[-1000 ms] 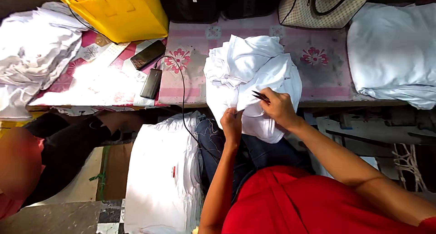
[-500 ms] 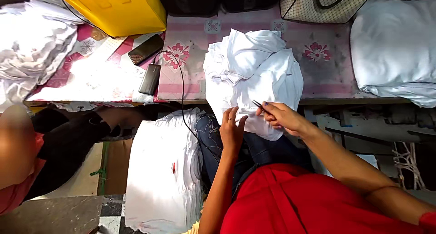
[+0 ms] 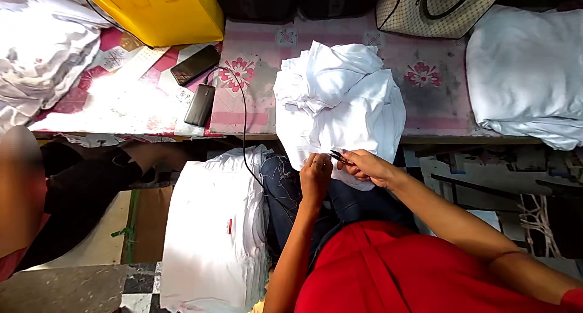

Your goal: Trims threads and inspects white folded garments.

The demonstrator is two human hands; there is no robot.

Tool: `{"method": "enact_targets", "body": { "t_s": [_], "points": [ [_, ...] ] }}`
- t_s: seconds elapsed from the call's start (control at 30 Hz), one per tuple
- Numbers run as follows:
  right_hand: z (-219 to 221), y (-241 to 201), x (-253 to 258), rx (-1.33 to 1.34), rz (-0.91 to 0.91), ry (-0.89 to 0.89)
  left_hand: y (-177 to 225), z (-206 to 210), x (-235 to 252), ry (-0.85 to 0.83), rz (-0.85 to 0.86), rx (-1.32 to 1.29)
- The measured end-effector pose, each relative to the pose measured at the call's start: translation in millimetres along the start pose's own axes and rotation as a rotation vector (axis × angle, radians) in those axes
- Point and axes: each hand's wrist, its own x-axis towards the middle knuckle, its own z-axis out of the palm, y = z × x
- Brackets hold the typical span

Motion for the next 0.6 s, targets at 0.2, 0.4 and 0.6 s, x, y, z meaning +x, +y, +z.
{"method": "enact_targets", "body": {
  "t_s": [0.2,0.4,0.6],
  "points": [
    [2.3,-1.8,4.8,0.022,-0.04,0.056,-2.3,-0.5,-0.3,-0.004,0.029,-0.038],
    [6.5,2.2,6.9,0.04,-0.045,0.138,-3.9,1.0,-2.7,0.047,-0.017,-0.091],
    [4.8,-5.7,6.5,0.045,-0.003,0.048,-2.7,-1.1,-3.6,0.019,-0.117,-0.2]
  ]
}}
